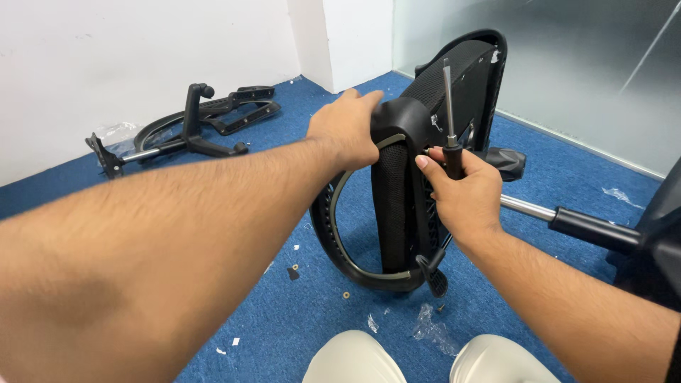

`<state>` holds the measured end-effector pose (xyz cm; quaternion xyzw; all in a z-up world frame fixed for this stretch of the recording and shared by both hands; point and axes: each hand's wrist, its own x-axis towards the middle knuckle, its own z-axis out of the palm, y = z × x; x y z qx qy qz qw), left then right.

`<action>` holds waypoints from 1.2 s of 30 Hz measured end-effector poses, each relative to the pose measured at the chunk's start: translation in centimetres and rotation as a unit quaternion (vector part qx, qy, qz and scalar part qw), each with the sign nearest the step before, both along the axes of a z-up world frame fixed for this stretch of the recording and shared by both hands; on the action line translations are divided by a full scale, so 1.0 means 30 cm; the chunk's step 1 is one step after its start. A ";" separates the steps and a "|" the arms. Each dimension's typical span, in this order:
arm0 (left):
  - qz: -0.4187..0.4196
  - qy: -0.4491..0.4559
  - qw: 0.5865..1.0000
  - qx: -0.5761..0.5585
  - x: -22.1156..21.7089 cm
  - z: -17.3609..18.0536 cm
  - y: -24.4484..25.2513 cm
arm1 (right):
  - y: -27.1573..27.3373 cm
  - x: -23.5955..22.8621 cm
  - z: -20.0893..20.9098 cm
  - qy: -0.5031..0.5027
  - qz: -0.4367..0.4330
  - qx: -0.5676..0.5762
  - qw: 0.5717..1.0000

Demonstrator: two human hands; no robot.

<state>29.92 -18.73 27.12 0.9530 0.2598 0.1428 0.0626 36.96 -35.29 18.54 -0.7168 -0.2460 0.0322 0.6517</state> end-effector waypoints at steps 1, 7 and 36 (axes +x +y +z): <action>0.066 -0.033 0.996 -0.045 -0.010 -0.026 -0.023 | 0.002 -0.002 -0.002 0.003 0.001 0.007 1.000; 0.065 -0.054 0.942 -0.325 -0.044 -0.157 -0.141 | 0.011 0.025 -0.035 0.026 0.022 0.065 0.997; 0.174 -0.062 0.963 -0.195 0.002 -0.160 -0.248 | -0.076 0.134 -0.056 0.066 0.104 0.007 0.992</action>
